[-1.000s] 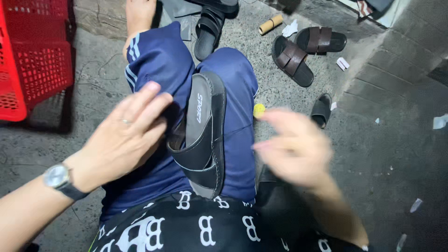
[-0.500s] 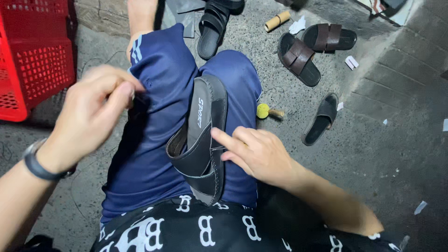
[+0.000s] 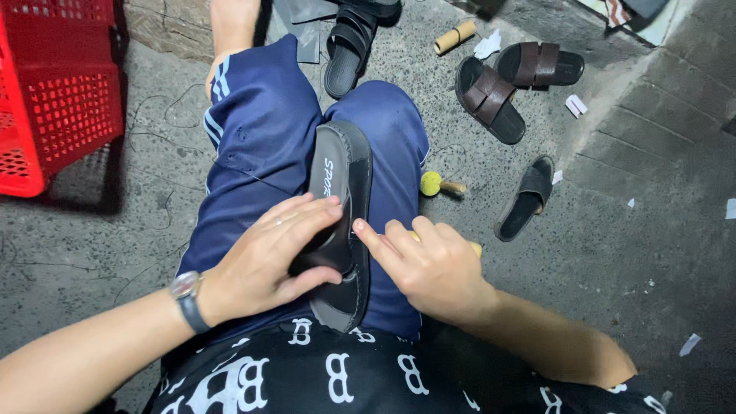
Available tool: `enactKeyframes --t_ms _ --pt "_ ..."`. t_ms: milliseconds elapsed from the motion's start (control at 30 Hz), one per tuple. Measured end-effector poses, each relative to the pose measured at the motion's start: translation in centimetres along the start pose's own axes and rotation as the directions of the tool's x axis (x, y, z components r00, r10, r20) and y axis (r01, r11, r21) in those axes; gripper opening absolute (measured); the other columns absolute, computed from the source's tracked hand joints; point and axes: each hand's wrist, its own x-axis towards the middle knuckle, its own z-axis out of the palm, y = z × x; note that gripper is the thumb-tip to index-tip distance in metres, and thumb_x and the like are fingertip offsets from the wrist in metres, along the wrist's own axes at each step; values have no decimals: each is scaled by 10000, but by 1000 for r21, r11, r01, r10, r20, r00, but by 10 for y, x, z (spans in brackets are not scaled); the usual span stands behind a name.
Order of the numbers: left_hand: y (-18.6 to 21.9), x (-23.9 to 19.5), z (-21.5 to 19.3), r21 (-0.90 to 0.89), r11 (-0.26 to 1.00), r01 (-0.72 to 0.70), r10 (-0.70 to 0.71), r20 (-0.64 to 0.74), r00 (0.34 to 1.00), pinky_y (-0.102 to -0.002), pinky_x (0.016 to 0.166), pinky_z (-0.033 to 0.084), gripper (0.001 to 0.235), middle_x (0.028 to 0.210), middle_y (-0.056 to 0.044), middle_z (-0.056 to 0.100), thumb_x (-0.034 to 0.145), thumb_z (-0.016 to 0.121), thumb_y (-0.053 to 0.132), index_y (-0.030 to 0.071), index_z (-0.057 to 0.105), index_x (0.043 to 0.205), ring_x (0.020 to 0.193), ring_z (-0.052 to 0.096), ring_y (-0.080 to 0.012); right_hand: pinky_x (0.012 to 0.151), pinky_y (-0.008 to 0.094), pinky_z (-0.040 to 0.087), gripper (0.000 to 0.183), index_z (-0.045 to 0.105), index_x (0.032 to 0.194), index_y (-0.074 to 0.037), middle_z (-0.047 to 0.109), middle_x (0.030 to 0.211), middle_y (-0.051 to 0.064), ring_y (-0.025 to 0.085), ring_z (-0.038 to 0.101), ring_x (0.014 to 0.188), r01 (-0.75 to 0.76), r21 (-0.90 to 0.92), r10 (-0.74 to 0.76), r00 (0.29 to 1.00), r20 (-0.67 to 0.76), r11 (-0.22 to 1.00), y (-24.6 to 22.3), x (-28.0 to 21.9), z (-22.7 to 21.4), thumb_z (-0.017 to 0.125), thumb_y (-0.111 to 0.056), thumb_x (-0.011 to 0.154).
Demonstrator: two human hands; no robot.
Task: The person sits on the ground and sews a black slip-on shoe resting on their lap using a needle and thread. They repeatedly push the needle through the shoe's upper and pull the thread to stitch the material.
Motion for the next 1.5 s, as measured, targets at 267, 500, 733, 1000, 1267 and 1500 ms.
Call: enactKeyframes --t_ms 267,500,733,1000,1267,1500 --pt "-10 11 15 133 978 -163 178 -114 977 -482 1047 445 602 1213 -203 595 873 675 381 -24 477 1273 1148 595 -328 479 332 354 203 585 938 12 501 716 66 215 402 559 1 239 43 983 -176 971 -9 12 27 389 -34 957" --pt "5 42 -39 -225 974 14 14 122 992 -409 948 397 748 1147 -144 595 782 701 449 21 430 1332 1056 561 -299 635 379 467 131 556 992 100 609 895 192 307 521 646 -26 601 112 988 -107 799 -6 -20 36 489 5 931" --pt "-10 79 -6 151 978 -143 63 441 896 -412 619 384 227 774 -35 537 737 670 348 169 651 600 726 455 -294 768 368 515 205 590 1007 3 635 1012 149 291 631 911 -350 546 309 936 169 761 -7 -75 51 496 -162 928" --pt "-10 62 -24 -537 826 172 20 333 943 -229 741 480 186 799 23 683 807 605 84 169 726 919 750 645 -121 745 408 531 150 517 1052 50 623 940 203 342 637 808 -158 606 202 979 -4 779 -16 -30 34 460 -43 950" --pt "-7 54 -27 -66 900 430 -345 494 798 -393 623 447 306 629 30 676 767 585 65 164 473 1033 705 638 -253 642 262 486 370 596 1241 -129 563 871 8 135 580 697 -230 343 224 973 58 911 -14 -28 21 522 -15 897" --pt "-20 18 -17 190 977 -102 60 215 975 -420 596 390 690 786 -97 515 580 579 -41 34 557 1266 677 448 -305 620 389 518 670 355 1436 -387 507 949 -2 211 604 814 -458 148 229 667 709 877 33 -45 -26 458 -162 813"
